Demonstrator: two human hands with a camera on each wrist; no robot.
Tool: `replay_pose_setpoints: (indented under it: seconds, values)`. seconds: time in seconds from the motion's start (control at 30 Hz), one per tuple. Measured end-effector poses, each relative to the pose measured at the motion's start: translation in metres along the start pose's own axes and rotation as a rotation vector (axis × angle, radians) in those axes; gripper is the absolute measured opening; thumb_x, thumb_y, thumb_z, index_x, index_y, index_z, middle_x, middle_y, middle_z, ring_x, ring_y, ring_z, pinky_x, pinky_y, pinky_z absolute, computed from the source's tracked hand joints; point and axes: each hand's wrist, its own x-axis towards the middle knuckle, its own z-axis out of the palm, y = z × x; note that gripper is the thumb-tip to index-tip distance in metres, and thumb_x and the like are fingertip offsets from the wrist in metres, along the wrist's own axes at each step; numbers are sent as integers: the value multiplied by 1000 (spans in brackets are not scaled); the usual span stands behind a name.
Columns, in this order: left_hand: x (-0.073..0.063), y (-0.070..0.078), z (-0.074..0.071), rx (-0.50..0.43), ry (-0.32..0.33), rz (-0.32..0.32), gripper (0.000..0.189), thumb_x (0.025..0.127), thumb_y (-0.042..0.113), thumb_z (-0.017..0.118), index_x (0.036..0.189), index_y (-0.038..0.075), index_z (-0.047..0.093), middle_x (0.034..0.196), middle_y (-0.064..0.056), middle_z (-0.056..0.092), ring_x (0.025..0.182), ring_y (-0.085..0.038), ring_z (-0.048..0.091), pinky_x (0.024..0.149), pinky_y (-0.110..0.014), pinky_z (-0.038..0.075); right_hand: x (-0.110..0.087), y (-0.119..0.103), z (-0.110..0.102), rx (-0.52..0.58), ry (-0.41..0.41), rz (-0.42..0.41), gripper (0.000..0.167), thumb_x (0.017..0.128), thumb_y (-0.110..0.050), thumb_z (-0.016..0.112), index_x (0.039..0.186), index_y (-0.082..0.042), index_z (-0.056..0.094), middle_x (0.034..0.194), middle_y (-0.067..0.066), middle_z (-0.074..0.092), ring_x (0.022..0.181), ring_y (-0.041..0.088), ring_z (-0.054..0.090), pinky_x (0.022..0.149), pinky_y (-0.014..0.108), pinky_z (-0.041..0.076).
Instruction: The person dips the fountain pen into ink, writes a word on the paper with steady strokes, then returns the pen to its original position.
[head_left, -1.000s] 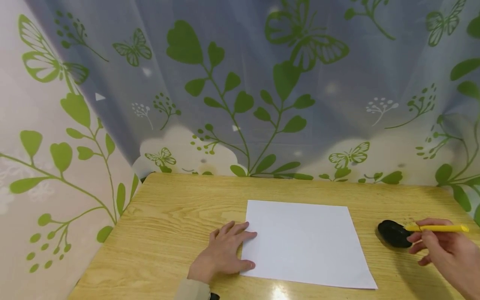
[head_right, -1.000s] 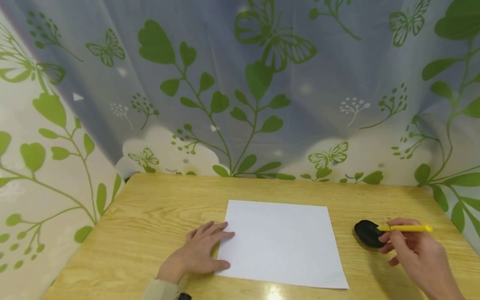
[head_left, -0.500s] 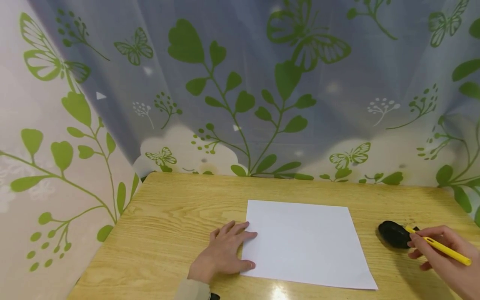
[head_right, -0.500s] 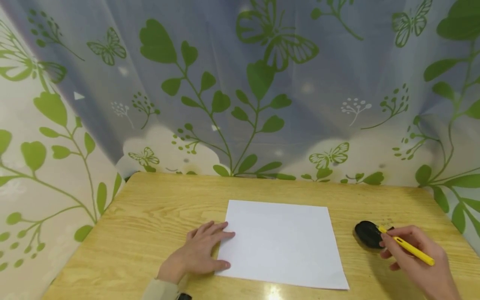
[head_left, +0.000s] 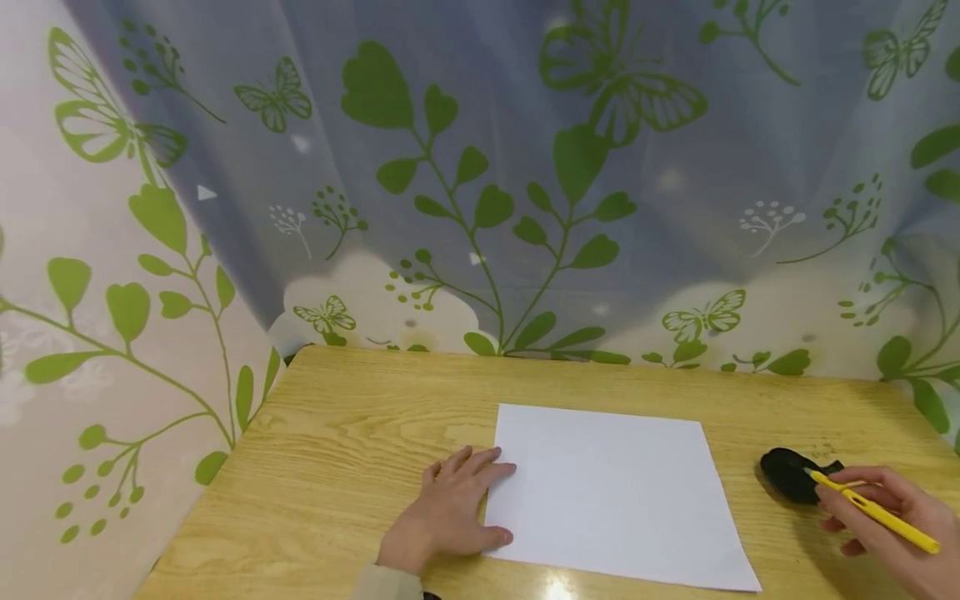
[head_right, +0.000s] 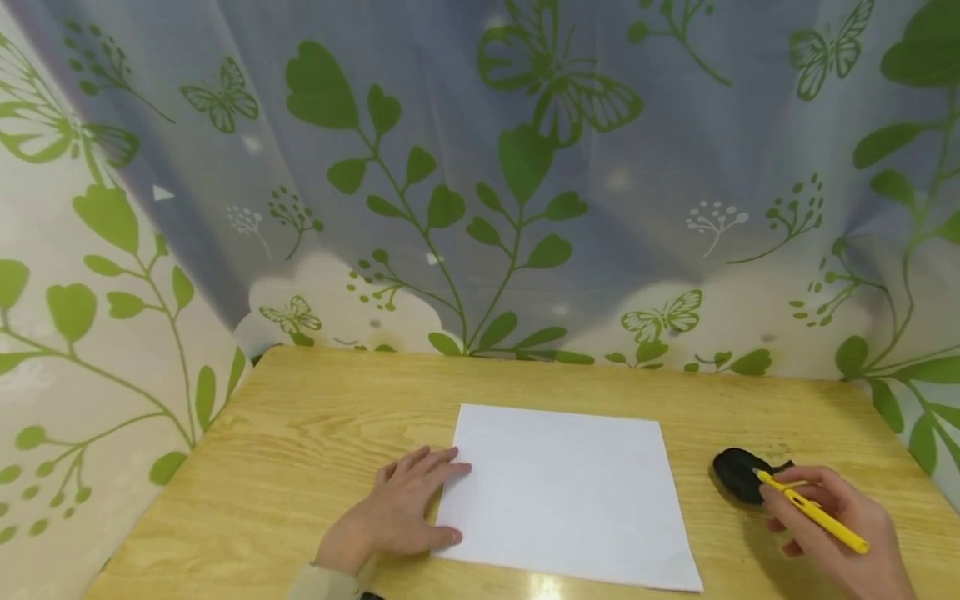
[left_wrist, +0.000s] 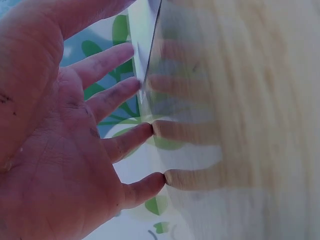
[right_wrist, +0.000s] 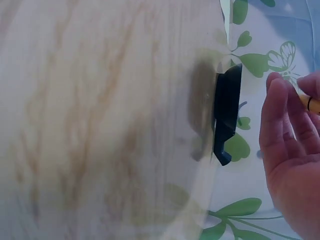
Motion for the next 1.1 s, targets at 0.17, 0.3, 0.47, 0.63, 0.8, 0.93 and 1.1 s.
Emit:
replay_pose_setpoints:
  seconds: [0.17, 0.3, 0.47, 0.63, 0.8, 0.93, 1.1]
  values:
    - [-1, 0, 0, -18, -11, 7, 69, 84, 44, 77, 147, 27, 54, 169, 3, 30, 153, -42, 27, 112, -76, 23, 7, 4, 0, 30, -14, 77, 34, 107, -29, 52, 117, 4, 49, 70, -9, 68, 59, 12, 65, 53, 34, 55]
    - [-1, 0, 0, -4, -4, 9, 68, 83, 44, 78, 145, 28, 56, 167, 3, 33, 152, -42, 30, 112, -75, 26, 10, 8, 3, -9, 22, 81, 33, 106, -27, 55, 114, 5, 55, 68, -5, 67, 57, 12, 64, 51, 34, 55]
    - [0, 0, -1, 25, 16, 13, 67, 80, 45, 82, 141, 29, 60, 162, 2, 38, 148, -39, 35, 109, -72, 31, 14, 12, 2, -27, 15, 80, 43, 104, -35, 58, 120, 5, 58, 70, -4, 69, 58, 12, 65, 50, 34, 55]
    - [1, -2, -2, 17, 4, 10, 67, 80, 47, 82, 141, 29, 59, 160, 2, 42, 149, -38, 34, 109, -71, 30, 17, 13, 0, -41, -13, 82, 46, 104, -37, 56, 120, 6, 58, 70, -3, 69, 58, 12, 66, 51, 34, 56]
    - [2, -2, -3, 7, -14, 14, 69, 81, 48, 82, 143, 30, 58, 160, 1, 42, 150, -39, 32, 110, -72, 29, 21, 13, -3, -43, -52, 113, 47, 105, -38, 55, 117, 7, 60, 71, -1, 70, 59, 15, 65, 52, 34, 56]
    - [2, -4, -4, 0, -21, 18, 71, 80, 48, 82, 144, 30, 57, 162, 1, 39, 150, -38, 32, 110, -71, 30, 22, 14, -4, -55, -74, 103, 45, 104, -38, 56, 113, 6, 62, 70, 1, 69, 59, 17, 64, 52, 34, 56]
    - [3, -7, -5, -16, -15, 12, 72, 80, 47, 84, 144, 29, 57, 166, 2, 33, 148, -37, 35, 109, -69, 31, 21, 15, -3, -70, -59, 71, 43, 104, -38, 58, 109, 5, 63, 66, 3, 67, 55, 19, 62, 50, 34, 55]
